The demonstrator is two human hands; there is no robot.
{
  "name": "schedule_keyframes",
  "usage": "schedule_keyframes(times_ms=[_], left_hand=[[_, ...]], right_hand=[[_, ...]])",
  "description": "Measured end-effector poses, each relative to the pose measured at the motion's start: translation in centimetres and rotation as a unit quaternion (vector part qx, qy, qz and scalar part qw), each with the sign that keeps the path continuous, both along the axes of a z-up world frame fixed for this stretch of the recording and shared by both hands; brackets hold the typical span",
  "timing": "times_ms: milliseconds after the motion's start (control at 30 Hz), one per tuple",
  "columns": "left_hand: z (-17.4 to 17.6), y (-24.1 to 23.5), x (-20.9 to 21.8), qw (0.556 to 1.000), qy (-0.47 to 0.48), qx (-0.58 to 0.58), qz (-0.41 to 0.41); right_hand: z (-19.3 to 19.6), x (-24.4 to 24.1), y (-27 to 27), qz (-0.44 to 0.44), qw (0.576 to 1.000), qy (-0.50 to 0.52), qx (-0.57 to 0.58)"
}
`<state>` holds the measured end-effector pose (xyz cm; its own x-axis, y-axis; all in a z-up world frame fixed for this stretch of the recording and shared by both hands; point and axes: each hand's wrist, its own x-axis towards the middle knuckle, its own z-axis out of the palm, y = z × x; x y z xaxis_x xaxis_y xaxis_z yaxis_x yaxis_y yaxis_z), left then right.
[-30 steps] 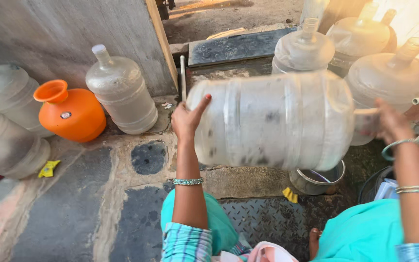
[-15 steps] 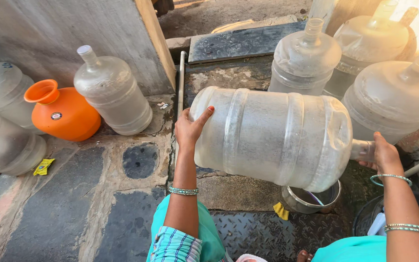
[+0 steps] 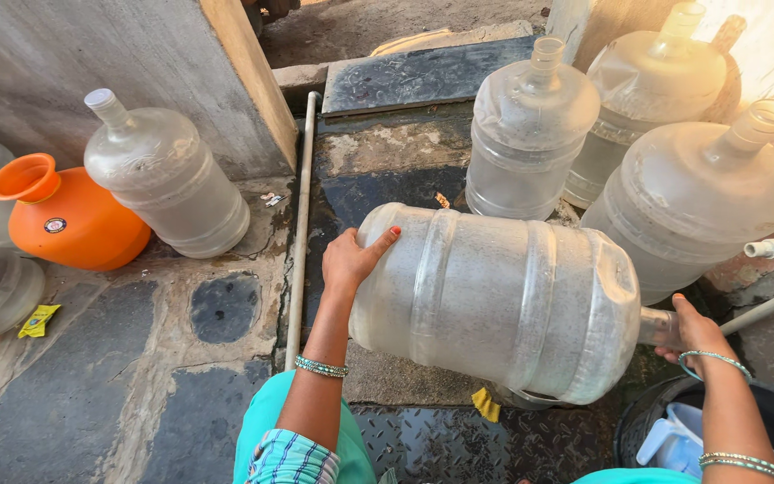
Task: The person scrubs the exterior of a large plastic water dispenser bottle with a yellow sponge, then rinses it by shaking water inside and pouring it out. Finally, the person pours water from a blue pitcher into the bottle.
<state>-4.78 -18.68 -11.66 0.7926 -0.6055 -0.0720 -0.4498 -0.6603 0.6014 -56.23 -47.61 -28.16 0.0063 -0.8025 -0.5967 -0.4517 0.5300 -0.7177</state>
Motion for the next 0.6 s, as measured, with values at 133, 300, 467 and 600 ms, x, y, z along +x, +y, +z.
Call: schedule_keyframes(times_ms=[133,300,467,600], left_hand=[[0.1,-1.4,-0.6,0.999,0.038,-0.004,0.007],[0.2,-2.1,-0.9,0.999,-0.003,-0.034,0.001],[0.1,-1.8,-1.6,1.0,-0.005,-0.025,-0.006],[0.5,-1.0,-1.9,1.0,0.023,-0.004,-0.009]], right_hand=[[1.0,-0.4,0.4,-0.006,1.0,0.011,-0.006],[1.0,-0.8,0.6,-0.023,0.999,-0.011,-0.021],[0.4,-1.6,0.2,-0.02,1.0,-0.017,-0.007],[0.3,-1.3,0.4,-0.022,1.0,-0.01,0.002]])
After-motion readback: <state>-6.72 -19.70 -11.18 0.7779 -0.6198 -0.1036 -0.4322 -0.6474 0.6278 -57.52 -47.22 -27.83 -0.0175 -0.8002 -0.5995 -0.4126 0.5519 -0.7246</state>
